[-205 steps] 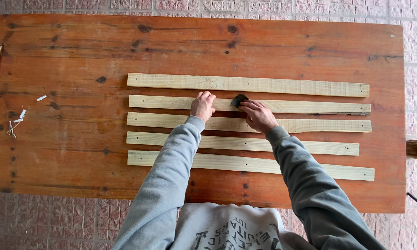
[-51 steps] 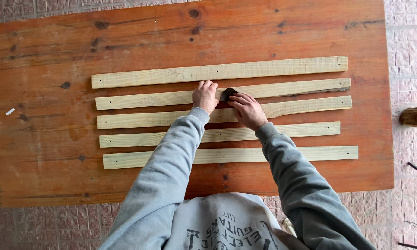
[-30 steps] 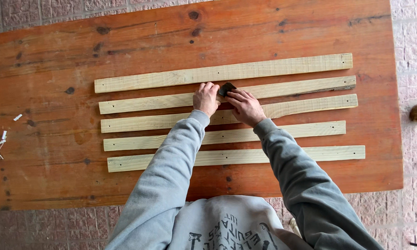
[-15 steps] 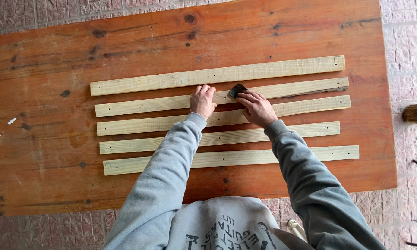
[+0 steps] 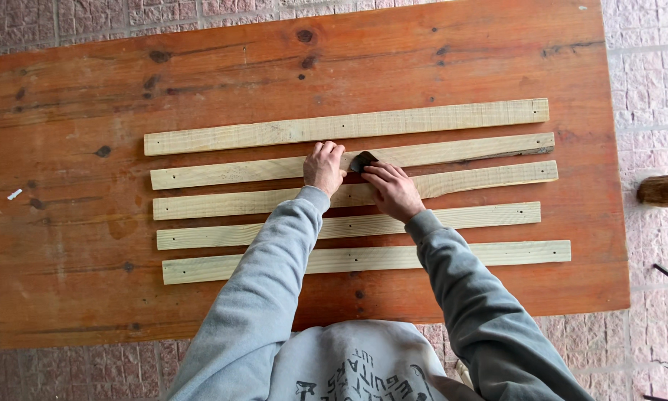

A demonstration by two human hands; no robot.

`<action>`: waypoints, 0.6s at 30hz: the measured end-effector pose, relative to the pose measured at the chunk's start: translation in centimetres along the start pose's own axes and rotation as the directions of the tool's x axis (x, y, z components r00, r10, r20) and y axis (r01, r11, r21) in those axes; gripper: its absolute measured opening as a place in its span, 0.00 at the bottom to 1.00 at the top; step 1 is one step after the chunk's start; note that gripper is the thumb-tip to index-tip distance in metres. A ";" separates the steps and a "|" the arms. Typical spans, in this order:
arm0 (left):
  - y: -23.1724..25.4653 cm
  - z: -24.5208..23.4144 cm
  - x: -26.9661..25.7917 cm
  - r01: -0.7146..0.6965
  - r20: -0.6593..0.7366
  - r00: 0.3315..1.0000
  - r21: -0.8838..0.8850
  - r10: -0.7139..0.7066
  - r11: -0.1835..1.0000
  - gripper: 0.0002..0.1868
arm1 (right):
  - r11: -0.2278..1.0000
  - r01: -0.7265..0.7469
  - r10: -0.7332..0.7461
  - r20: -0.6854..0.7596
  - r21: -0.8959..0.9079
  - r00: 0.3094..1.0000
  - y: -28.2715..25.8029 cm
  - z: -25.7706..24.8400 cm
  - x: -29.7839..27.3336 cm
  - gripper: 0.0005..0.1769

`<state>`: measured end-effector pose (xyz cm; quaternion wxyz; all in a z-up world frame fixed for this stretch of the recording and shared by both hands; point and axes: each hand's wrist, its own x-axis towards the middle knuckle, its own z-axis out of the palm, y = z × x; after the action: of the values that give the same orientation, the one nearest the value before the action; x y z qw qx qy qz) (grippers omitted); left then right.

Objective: The person sands the surface of several wooden planks laid out on a workbench using a sanding block. The person moves the sanding block back and forth along the length of each plank.

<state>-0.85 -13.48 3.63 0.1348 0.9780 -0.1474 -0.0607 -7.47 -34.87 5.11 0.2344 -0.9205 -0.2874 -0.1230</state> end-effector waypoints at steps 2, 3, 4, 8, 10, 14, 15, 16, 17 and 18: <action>-0.2 0.5 0.0 -0.002 -0.002 1.000 0.001 0.002 1.000 0.29 | 1.000 0.002 -0.002 0.006 -0.015 1.000 0.7 -1.0 -0.5 0.25; -0.4 0.6 0.2 -0.006 -0.005 1.000 0.004 0.006 1.000 0.29 | 0.999 0.004 -0.004 0.008 -0.031 1.000 1.1 -1.6 -0.5 0.24; -0.3 0.7 0.2 -0.008 -0.007 1.000 0.004 0.008 1.000 0.29 | 0.999 0.004 -0.004 0.006 -0.034 1.000 1.6 -2.1 -0.7 0.24; -0.4 0.7 0.1 -0.006 -0.016 1.000 -0.004 0.006 1.000 0.28 | 0.994 -0.017 0.019 0.021 -0.110 1.000 3.6 -3.5 -1.3 0.26; -0.3 0.7 0.0 -0.008 -0.019 1.000 -0.011 0.007 1.000 0.28 | 0.992 -0.032 0.036 0.029 -0.123 0.999 4.3 -3.5 -1.3 0.27; -0.2 0.7 0.0 -0.007 -0.027 1.000 0.004 0.008 1.000 0.28 | 0.993 -0.029 0.030 0.005 -0.113 1.000 3.9 -2.5 -0.4 0.27; -0.3 0.6 0.0 -0.007 -0.033 0.999 0.004 0.007 1.000 0.28 | 0.993 -0.026 0.028 0.010 -0.115 1.000 3.5 -2.3 0.0 0.28; -0.2 0.6 0.0 -0.007 -0.035 0.999 0.005 0.007 1.000 0.28 | 0.993 -0.025 0.026 0.008 -0.116 1.000 3.0 -2.2 0.2 0.28; -0.3 0.6 0.0 -0.008 -0.027 1.000 0.001 0.008 1.000 0.28 | 0.996 -0.028 0.029 0.018 -0.086 0.999 2.3 -2.0 0.4 0.28; -0.4 0.5 0.0 -0.009 -0.019 1.000 -0.004 0.009 1.000 0.29 | 0.998 -0.031 0.032 0.029 -0.055 0.999 1.7 -1.7 0.6 0.28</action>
<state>-0.81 -13.30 3.01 0.1385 0.9776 -0.1505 -0.0509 -6.16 -36.66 6.21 0.2067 -0.9328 -0.2727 -0.1134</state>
